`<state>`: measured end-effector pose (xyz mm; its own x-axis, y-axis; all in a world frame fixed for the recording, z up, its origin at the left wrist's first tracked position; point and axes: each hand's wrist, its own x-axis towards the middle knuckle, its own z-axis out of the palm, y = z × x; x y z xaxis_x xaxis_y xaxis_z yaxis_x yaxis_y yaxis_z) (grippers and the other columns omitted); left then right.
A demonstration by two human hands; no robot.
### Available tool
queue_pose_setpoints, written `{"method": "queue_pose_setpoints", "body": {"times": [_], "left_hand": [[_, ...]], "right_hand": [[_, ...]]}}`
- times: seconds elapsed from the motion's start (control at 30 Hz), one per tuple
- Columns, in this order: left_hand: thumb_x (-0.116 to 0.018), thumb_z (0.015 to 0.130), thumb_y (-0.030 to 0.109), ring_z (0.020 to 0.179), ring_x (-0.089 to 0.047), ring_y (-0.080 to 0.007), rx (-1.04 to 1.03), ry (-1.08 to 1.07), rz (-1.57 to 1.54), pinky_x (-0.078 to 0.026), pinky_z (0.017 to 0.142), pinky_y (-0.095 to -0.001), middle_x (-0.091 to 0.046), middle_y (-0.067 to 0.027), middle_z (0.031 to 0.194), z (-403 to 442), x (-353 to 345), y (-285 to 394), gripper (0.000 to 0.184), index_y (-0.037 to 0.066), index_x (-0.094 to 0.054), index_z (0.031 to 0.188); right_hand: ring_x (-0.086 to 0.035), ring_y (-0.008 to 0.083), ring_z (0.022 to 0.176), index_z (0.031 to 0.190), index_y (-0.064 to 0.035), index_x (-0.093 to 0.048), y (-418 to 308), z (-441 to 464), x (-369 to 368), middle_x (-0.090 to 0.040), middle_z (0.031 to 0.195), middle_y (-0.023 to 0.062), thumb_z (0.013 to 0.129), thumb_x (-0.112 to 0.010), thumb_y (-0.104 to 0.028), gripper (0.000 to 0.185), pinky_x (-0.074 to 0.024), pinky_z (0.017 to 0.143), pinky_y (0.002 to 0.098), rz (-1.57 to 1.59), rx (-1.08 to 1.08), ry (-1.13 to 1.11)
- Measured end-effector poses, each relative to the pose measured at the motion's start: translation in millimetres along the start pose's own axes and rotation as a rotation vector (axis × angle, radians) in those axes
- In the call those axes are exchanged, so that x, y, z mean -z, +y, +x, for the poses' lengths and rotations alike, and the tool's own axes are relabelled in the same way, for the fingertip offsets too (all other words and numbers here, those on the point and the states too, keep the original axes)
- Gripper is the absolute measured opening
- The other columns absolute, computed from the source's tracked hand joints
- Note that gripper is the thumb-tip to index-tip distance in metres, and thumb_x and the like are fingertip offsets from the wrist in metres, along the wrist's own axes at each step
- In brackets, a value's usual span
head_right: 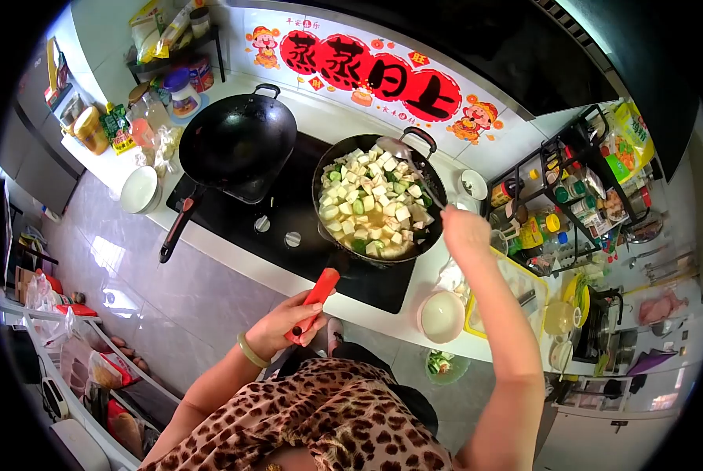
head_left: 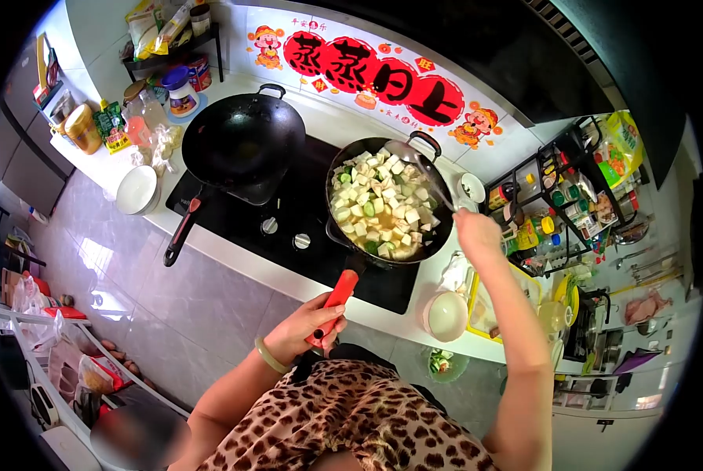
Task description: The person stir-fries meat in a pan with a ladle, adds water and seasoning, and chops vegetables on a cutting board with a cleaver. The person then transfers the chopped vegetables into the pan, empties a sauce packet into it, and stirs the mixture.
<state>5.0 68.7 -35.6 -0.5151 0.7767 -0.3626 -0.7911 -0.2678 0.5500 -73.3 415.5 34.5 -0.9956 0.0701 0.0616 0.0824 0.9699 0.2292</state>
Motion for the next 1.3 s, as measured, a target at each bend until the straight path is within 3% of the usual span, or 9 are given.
{"method": "queue_pose_setpoints", "body": {"times": [0.2, 0.23, 0.47, 0.57, 0.77, 1.0, 1.03, 1.2, 1.3], "left_hand": [[-0.051, 0.094, 0.022, 0.042, -0.045, -0.0113, 0.02, -0.016, -0.034, -0.038, 0.04, -0.024, -0.051, -0.0067, 0.073, -7, -4, 1, 0.03, 0.004, -0.04, 0.116], [-0.049, 0.094, 0.02, 0.042, -0.045, -0.0116, 0.01, -0.015, -0.051, -0.038, 0.041, -0.0238, -0.051, -0.0068, 0.073, -6, -4, 1, 0.032, 0.004, -0.04, 0.12], [-0.047, 0.094, 0.02, 0.042, -0.043, -0.0112, 0.006, 0.014, 0.039, -0.037, 0.042, -0.0233, -0.049, -0.0056, 0.066, -10, -10, 5, 0.046, 0.004, -0.034, 0.135], [-0.047, 0.094, 0.02, 0.042, -0.043, -0.0111, -0.001, -0.006, 0.031, -0.038, 0.043, -0.0233, -0.049, -0.0055, 0.066, -9, -9, 2, 0.046, 0.004, -0.035, 0.134], [-0.049, 0.094, 0.02, 0.043, -0.043, -0.0115, -0.005, -0.021, 0.007, -0.036, 0.042, -0.0228, -0.049, -0.0053, 0.068, -9, -5, 2, 0.046, 0.004, -0.035, 0.135], [-0.046, 0.095, 0.019, 0.044, -0.043, -0.0106, -0.007, -0.012, 0.032, -0.036, 0.042, -0.0226, -0.048, -0.0048, 0.068, -7, -4, 1, 0.046, 0.004, -0.033, 0.136], [-0.051, 0.093, 0.019, 0.046, -0.045, -0.0119, -0.011, -0.034, -0.02, -0.037, 0.043, -0.0234, -0.051, -0.0065, 0.072, -7, -2, 1, 0.033, 0.003, -0.041, 0.121], [-0.051, 0.094, 0.018, 0.046, -0.045, -0.0127, 0.019, -0.039, -0.073, -0.038, 0.043, -0.0238, -0.051, -0.0065, 0.071, -4, -4, 2, 0.033, 0.004, -0.041, 0.122], [-0.05, 0.094, 0.017, 0.046, -0.046, -0.0131, 0.015, -0.052, -0.054, -0.038, 0.043, -0.0241, -0.052, -0.0068, 0.072, -3, 0, 2, 0.033, 0.005, -0.041, 0.123]], "right_hand": [[-0.064, 0.0312, 0.062, 0.083, -0.0044, -0.058, -31, -51, -24, -0.064, 0.066, 0.0139, 0.084, -0.048, -0.013, 0.013, -0.0494, 0.054, 0.043, 0.026, 0.078, -0.104], [-0.062, 0.0324, 0.057, 0.081, -0.0056, -0.056, -21, -66, -27, -0.06, 0.06, 0.0143, 0.088, -0.053, -0.024, 0.02, -0.0483, 0.051, 0.0442, 0.037, 0.086, -0.032], [-0.06, 0.0351, 0.059, 0.085, -0.0082, -0.056, 3, -127, 40, -0.06, 0.062, 0.0145, 0.09, -0.05, -0.028, 0.021, -0.0459, 0.053, 0.0459, 0.118, -0.103, -0.115], [-0.059, 0.0367, 0.069, 0.085, -0.0072, -0.055, -11, -123, 49, -0.06, 0.069, 0.0157, 0.092, -0.047, -0.03, 0.025, -0.0446, 0.061, 0.0475, 0.339, -0.049, -0.239], [-0.061, 0.0341, 0.072, 0.084, -0.0069, -0.058, -10, -74, -3, -0.063, 0.073, 0.0145, 0.091, -0.048, -0.029, 0.025, -0.0462, 0.063, 0.0462, 0.225, -0.04, -0.21], [-0.061, 0.0329, 0.067, 0.082, -0.007, -0.056, -25, -90, 18, -0.061, 0.07, 0.0143, 0.09, -0.049, -0.026, 0.022, -0.0463, 0.059, 0.0469, 0.186, -0.018, -0.118], [-0.061, 0.0329, 0.067, 0.083, -0.0068, -0.056, -29, -99, 21, -0.061, 0.07, 0.0143, 0.09, -0.049, -0.026, 0.022, -0.0466, 0.059, 0.0464, 0.168, -0.056, -0.16], [-0.063, 0.0321, 0.069, 0.087, -0.0067, -0.054, -38, -115, -7, -0.063, 0.071, 0.0137, 0.091, -0.048, -0.026, 0.021, -0.0485, 0.059, 0.0448, 0.092, -0.121, -0.228], [-0.064, 0.0335, 0.075, 0.103, -0.008, -0.054, -45, -108, -10, -0.065, 0.084, 0.0143, 0.091, -0.048, -0.027, 0.023, -0.0499, 0.066, 0.0464, 0.117, -0.213, -0.332]]}}
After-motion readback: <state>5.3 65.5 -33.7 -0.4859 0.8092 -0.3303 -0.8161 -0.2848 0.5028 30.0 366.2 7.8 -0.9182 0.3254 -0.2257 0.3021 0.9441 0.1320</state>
